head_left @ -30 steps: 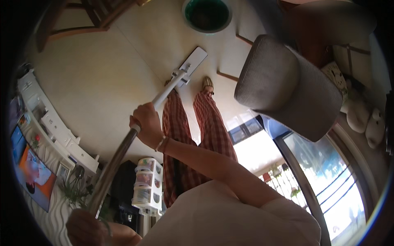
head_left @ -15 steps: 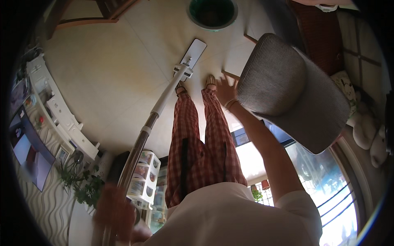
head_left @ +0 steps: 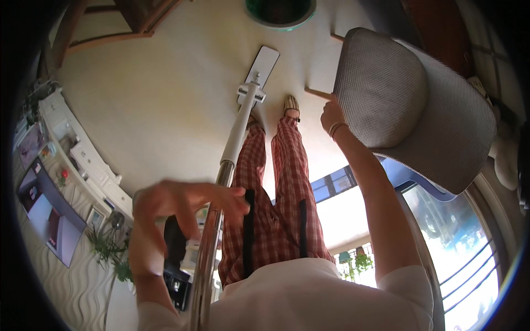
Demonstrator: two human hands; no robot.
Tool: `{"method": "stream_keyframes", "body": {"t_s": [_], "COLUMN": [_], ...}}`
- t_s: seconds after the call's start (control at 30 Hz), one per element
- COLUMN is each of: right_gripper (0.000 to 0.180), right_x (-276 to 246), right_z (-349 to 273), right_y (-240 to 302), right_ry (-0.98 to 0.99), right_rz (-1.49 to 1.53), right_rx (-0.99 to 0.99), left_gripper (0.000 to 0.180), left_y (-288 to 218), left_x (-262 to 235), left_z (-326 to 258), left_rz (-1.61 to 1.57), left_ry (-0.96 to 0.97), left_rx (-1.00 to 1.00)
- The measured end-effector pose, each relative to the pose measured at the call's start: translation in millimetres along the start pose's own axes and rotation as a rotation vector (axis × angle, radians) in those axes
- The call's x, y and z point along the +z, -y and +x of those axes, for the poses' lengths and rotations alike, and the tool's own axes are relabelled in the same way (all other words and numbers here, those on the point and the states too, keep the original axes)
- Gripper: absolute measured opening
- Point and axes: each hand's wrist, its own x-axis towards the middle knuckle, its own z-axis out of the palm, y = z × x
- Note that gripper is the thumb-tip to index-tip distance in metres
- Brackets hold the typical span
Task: The person mops the tiled floor of a balcony and living room using a flat mop. They move around potted plants, a washing machine, and furniture while cleaning. The person briefly pauses to touch a plant and later moves a green bucket to continue mopping.
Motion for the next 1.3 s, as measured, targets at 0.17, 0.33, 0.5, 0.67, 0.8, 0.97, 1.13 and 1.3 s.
{"method": "stream_keyframes", "body": {"t_s": [0.17, 0.33, 0.5, 0.67, 0.8, 0.97, 1.13, 1.3], "right_gripper": [0.032, 0.029, 0.027, 0.035, 0.059, 0.059, 0.066, 0.072], "right_x": [56.6, 142.3, 102.6, 37.2, -54.1, -139.9, -152.3, -142.7], "right_z": [-8.8, -24.2, -62.2, -58.6, -18.3, 45.2, 119.6, 214.2], "right_y": [22.2, 61.9, 42.4, 28.8, 2.3, -44.7, -61.5, -77.0], "right_ry": [-0.156, -0.168, -0.215, -0.071, -0.702, -0.848, -0.783, -0.728], "right_rz": [-0.098, 0.015, 0.419, 1.364, 2.875, 3.146, 3.184, 3.168], "right_rx": [0.012, 0.011, 0.054, 0.372, 0.223, 0.092, 0.278, 0.575], "left_gripper": [0.065, 0.075, 0.076, 0.071, 0.068, 0.065, 0.064, 0.067], "left_y": [21.9, 91.9, 125.5, 113.2, 126.3, 121.0, 124.0, 144.5], "left_x": [-34.0, -63.3, -97.6, -108.4, -128.3, -174.9, -232.4, -301.9], "left_z": [119.1, 193.6, 176.5, 139.0, 156.7, 170.2, 170.5, 182.3], "left_rz": [0.205, 0.448, 0.512, 0.459, 0.137, -0.011, -0.058, -0.211], "left_ry": [-0.072, -0.109, -0.053, -0.183, -0.493, -0.589, -0.82, -0.967], "left_rx": [-0.423, -0.535, -0.629, -0.653, -0.553, -0.402, -0.284, -0.185]}}
